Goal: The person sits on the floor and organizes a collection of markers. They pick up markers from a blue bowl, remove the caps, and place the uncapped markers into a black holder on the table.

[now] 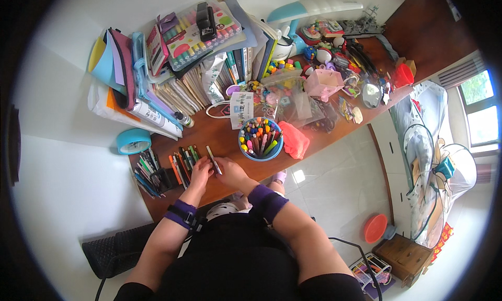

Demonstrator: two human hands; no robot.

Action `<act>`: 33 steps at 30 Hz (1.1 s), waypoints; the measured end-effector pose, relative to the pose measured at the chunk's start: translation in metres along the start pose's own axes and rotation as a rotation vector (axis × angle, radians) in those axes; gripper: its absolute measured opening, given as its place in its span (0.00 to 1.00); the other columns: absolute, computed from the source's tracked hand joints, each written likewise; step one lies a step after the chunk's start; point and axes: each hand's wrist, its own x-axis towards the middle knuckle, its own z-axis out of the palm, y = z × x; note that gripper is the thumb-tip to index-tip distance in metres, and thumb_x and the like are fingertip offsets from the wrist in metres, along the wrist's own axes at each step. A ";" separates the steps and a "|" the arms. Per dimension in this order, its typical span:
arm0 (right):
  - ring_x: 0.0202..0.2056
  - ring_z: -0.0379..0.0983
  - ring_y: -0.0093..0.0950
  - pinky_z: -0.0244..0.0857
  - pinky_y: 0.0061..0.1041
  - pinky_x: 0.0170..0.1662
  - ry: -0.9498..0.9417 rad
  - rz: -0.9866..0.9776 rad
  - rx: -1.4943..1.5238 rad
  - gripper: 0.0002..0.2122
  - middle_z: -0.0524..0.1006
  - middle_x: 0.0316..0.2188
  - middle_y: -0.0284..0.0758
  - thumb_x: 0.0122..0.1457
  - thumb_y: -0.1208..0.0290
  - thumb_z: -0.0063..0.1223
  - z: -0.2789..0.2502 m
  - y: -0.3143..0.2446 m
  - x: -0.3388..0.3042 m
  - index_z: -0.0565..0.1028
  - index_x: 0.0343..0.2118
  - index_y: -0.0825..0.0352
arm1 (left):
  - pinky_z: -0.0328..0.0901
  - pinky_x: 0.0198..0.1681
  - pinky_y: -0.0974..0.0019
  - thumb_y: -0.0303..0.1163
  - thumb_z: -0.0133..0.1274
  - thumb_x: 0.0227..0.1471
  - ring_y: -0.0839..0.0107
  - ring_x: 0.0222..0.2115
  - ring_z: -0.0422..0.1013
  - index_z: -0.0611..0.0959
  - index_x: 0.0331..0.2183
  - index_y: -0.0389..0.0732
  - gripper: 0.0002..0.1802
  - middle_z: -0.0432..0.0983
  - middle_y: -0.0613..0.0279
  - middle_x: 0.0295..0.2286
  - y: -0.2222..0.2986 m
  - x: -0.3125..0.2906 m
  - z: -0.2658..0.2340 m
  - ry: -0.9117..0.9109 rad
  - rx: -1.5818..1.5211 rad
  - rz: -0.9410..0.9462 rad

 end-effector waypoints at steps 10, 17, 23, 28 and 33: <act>0.44 0.74 0.29 0.70 0.27 0.47 -0.113 0.175 0.384 0.30 0.74 0.46 0.40 0.47 0.75 0.63 0.019 0.016 0.020 0.65 0.55 0.71 | 0.67 0.41 0.68 0.30 0.51 0.54 0.68 0.43 0.70 0.66 0.55 0.33 0.28 0.72 0.55 0.45 0.008 -0.001 0.000 -0.035 -0.126 -0.072; 0.41 0.75 0.27 0.71 0.25 0.43 -0.074 0.226 0.270 0.29 0.76 0.41 0.39 0.49 0.76 0.60 0.024 0.030 0.019 0.64 0.56 0.72 | 0.67 0.41 0.68 0.30 0.49 0.57 0.72 0.41 0.72 0.69 0.53 0.35 0.23 0.74 0.59 0.42 0.007 -0.005 0.000 -0.078 -0.056 -0.024; 0.37 0.77 0.27 0.72 0.24 0.40 -0.046 0.199 0.382 0.24 0.78 0.38 0.38 0.52 0.77 0.57 0.012 0.012 0.012 0.66 0.53 0.72 | 0.67 0.40 0.71 0.29 0.50 0.57 0.75 0.38 0.72 0.72 0.51 0.35 0.20 0.74 0.62 0.39 0.014 -0.016 -0.003 -0.127 -0.077 0.061; 0.36 0.77 0.26 0.72 0.25 0.39 0.074 0.184 0.359 0.20 0.76 0.37 0.37 0.53 0.78 0.57 -0.011 -0.029 0.004 0.71 0.50 0.69 | 0.67 0.38 0.73 0.27 0.49 0.57 0.78 0.35 0.70 0.74 0.50 0.36 0.18 0.74 0.65 0.37 0.045 -0.048 0.008 -0.153 -0.010 0.236; 0.35 0.76 0.26 0.72 0.23 0.38 0.283 0.027 0.324 0.16 0.72 0.36 0.35 0.54 0.80 0.57 -0.034 -0.065 -0.004 0.73 0.47 0.67 | 0.65 0.49 0.69 0.21 0.47 0.57 0.72 0.44 0.69 0.72 0.50 0.34 0.18 0.72 0.61 0.41 0.097 -0.088 0.027 -0.201 0.084 0.372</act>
